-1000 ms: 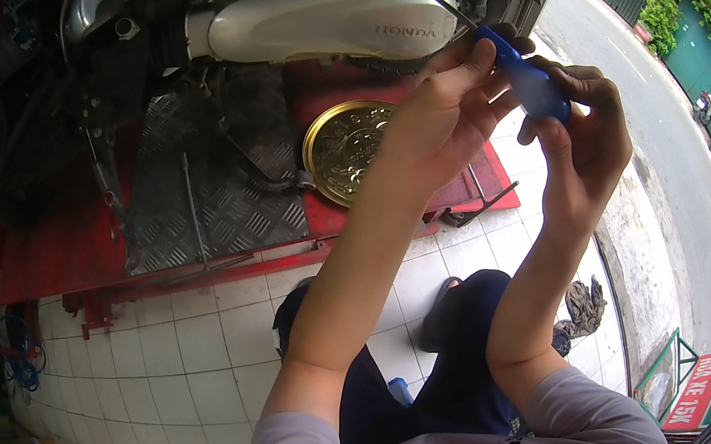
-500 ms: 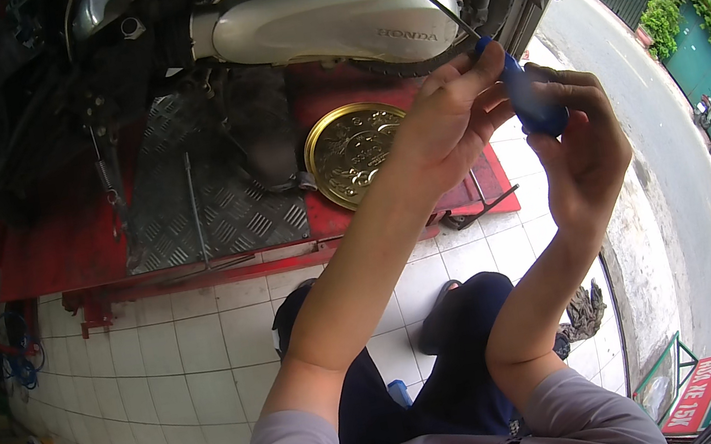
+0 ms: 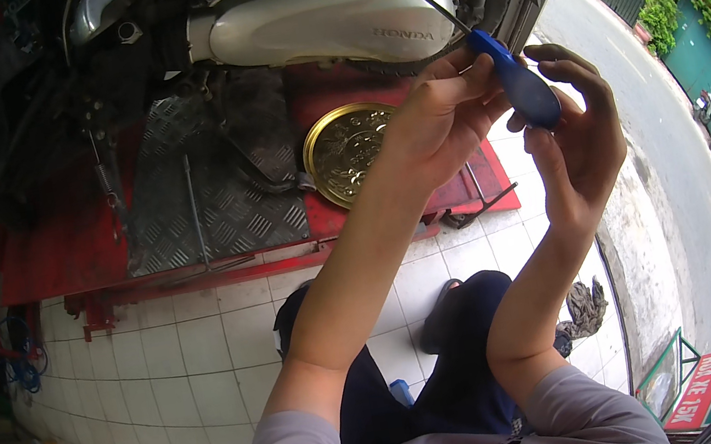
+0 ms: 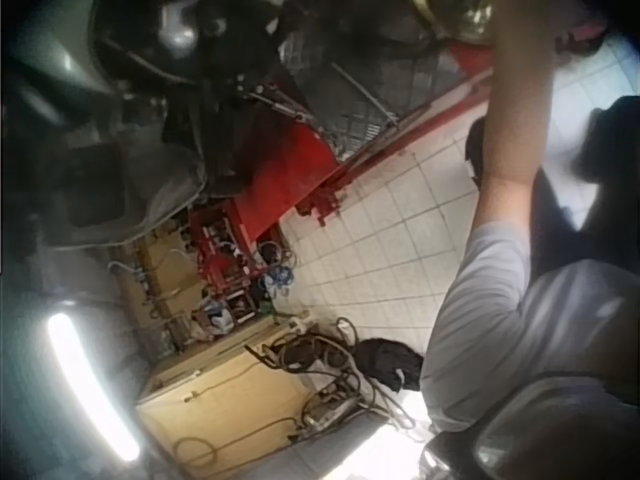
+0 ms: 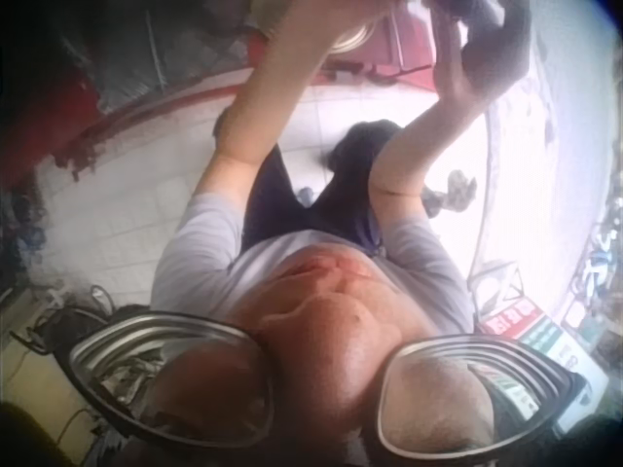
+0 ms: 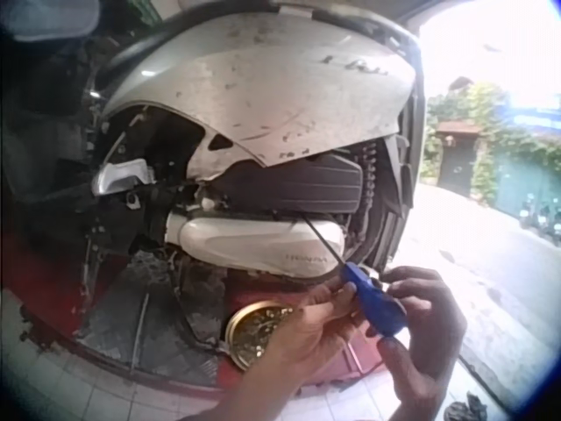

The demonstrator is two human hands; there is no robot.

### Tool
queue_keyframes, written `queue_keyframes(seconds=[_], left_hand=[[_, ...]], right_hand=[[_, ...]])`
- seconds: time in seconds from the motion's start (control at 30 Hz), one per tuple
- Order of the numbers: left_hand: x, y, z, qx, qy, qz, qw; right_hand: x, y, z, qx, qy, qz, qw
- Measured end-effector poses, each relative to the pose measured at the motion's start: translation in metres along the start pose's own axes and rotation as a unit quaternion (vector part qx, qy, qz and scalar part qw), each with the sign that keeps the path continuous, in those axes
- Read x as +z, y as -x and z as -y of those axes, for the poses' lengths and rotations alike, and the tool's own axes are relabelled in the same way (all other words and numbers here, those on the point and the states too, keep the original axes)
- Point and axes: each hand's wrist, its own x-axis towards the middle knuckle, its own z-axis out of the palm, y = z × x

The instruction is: The person uses a screwdriver to tighten screws on the engine casing of a white motorcycle. They work on the side of the engine while standing, then sit on a low stool to continue tightening the casing near the bottom of the bike.

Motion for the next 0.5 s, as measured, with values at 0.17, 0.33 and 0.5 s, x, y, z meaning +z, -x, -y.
queue_keyframes(seconds=[0.17,0.33,0.5], left_hand=[[0.002,-0.001,-0.002,0.000,0.001,-0.003,1.000],[0.018,0.005,-0.009,0.007,-0.061,-0.089,0.994],[0.009,0.003,-0.002,0.003,-0.053,-0.091,0.994]], right_hand=[[0.000,0.005,-0.012,-0.019,0.019,-0.016,1.000],[0.006,0.013,-0.019,0.012,0.040,-0.071,0.997],[0.005,0.000,-0.009,-0.034,-0.015,-0.021,0.999]])
